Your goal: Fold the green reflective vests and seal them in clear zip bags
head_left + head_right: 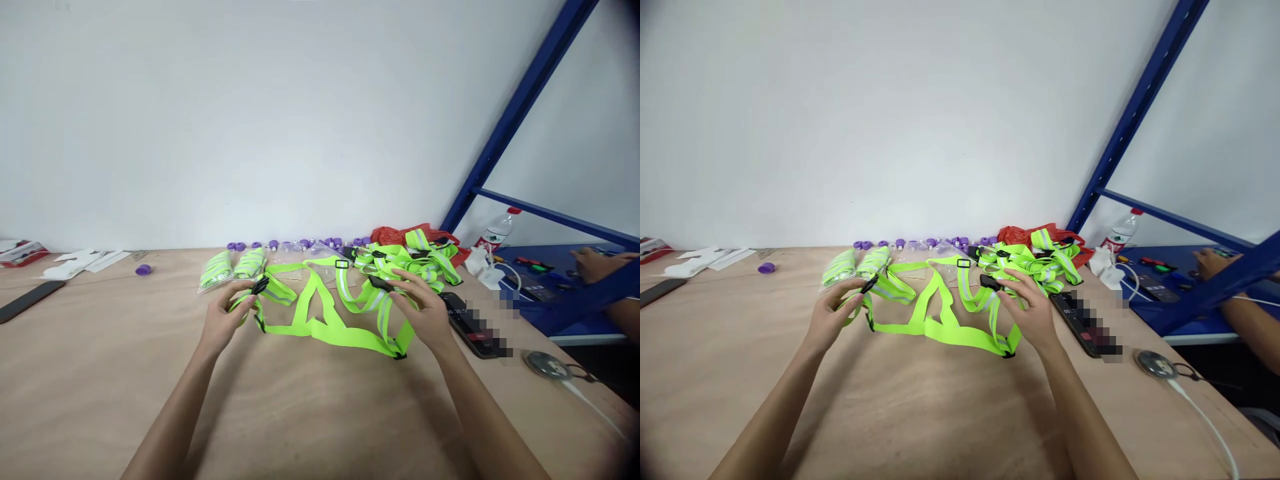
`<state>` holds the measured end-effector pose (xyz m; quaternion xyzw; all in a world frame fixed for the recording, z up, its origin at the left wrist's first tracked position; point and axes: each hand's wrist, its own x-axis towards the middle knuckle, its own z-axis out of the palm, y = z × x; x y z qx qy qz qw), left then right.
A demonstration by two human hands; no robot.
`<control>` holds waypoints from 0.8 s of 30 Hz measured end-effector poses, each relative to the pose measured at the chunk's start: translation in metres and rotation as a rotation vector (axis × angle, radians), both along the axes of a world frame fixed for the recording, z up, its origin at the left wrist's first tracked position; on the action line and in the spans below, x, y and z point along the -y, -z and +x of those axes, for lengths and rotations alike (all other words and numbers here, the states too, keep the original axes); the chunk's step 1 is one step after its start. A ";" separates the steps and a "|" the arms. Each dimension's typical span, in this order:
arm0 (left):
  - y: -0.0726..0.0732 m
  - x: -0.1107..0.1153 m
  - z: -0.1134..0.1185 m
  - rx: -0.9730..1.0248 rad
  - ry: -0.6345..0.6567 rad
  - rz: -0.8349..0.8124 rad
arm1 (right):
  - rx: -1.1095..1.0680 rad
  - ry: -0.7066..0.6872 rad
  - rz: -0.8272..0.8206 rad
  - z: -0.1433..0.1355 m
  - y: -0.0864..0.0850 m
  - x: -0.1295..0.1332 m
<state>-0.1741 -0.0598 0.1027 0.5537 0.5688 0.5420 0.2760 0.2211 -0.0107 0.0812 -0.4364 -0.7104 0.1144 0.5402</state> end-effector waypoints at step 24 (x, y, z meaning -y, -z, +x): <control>0.048 0.073 -0.121 0.565 -0.582 -0.048 | -0.758 0.483 -0.180 0.121 0.059 0.038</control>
